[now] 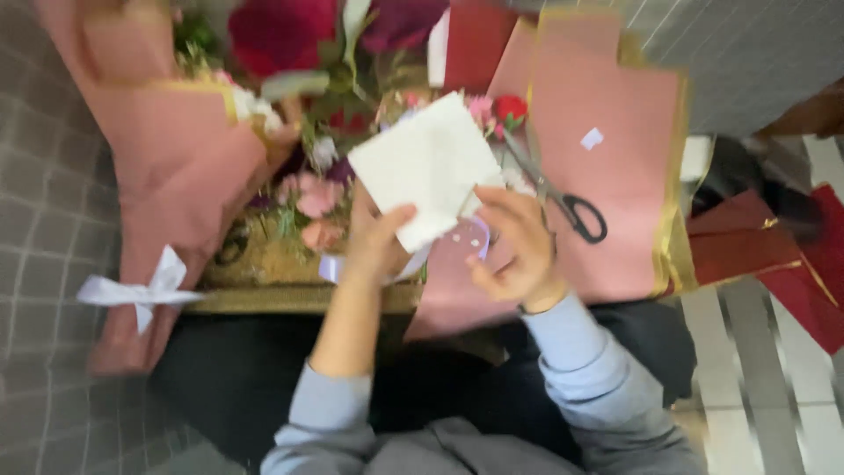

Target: Preparing and cutting wrapping paper to assemble a flower bouquet around a floral foam base.

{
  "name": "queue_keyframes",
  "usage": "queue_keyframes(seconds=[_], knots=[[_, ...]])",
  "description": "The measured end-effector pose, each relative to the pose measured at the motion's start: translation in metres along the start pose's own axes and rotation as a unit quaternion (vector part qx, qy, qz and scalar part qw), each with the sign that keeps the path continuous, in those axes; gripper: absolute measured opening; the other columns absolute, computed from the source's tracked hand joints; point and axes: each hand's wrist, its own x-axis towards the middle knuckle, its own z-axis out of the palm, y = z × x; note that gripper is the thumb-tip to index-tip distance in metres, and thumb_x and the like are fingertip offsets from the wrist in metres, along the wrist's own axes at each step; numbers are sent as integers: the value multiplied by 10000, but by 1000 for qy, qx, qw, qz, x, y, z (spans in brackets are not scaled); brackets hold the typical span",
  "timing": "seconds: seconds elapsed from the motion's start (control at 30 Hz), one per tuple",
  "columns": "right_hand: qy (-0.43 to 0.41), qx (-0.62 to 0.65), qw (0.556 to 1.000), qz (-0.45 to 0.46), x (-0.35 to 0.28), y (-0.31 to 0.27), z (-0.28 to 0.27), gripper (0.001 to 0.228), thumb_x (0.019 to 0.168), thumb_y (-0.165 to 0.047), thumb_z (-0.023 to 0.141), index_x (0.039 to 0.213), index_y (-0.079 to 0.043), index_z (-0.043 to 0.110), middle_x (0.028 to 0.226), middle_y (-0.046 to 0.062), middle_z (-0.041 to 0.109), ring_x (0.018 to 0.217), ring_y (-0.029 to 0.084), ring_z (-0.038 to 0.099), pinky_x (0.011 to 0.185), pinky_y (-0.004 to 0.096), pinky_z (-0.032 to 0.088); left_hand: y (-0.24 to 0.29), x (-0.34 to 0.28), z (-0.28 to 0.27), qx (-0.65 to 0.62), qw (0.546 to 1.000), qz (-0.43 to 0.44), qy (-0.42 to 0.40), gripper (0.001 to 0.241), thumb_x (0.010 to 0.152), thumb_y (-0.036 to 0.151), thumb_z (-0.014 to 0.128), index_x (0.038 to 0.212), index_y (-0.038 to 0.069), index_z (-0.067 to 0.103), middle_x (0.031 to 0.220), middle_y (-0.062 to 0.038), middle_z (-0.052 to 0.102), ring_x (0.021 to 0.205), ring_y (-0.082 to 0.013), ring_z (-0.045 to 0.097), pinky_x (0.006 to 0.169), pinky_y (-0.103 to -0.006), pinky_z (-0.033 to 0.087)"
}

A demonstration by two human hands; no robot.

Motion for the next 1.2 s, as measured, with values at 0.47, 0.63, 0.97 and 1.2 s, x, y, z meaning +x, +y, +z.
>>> queue_keyframes(seconds=[0.47, 0.63, 0.97, 1.2], knots=[[-231, -10, 916, 327, 26, -28, -21, 98, 894, 1, 795, 972, -53, 772, 808, 101, 745, 729, 229, 705, 721, 351, 571, -36, 27, -53, 102, 975, -102, -168, 789, 836, 54, 800, 1497, 164, 382, 1388, -98, 537, 1238, -271, 581, 987, -397, 561], [-284, -30, 878, 383, 32, -27, -12, 119, 861, -12, 737, 968, 35, 720, 910, 67, 734, 641, 157, 580, 598, 249, 474, 6, -2, -18, 396, 908, 70, -116, 910, 844, 72, 778, 1543, 152, 201, 1571, -230, 332, 1418, -458, 512, 1052, -555, 585], [-339, -80, 866, 357, 28, -21, 5, 58, 960, -69, 716, 919, -28, 715, 755, 115, 683, 680, 264, 662, 631, 375, 542, -6, -21, -28, 537, 767, 280, -212, 242, 874, 363, 819, 1065, 235, 744, 1403, 29, 584, 1433, -328, 401, 1199, -467, 313], [-453, -116, 816, 340, 50, -18, 14, 165, 964, -107, 665, 841, -3, 700, 770, 173, 659, 729, 362, 662, 642, 436, 547, -3, -17, -32, 553, 767, 246, -210, 157, 911, 402, 793, 1000, 279, 752, 1418, 59, 541, 1398, -301, 398, 1145, -480, 347]])
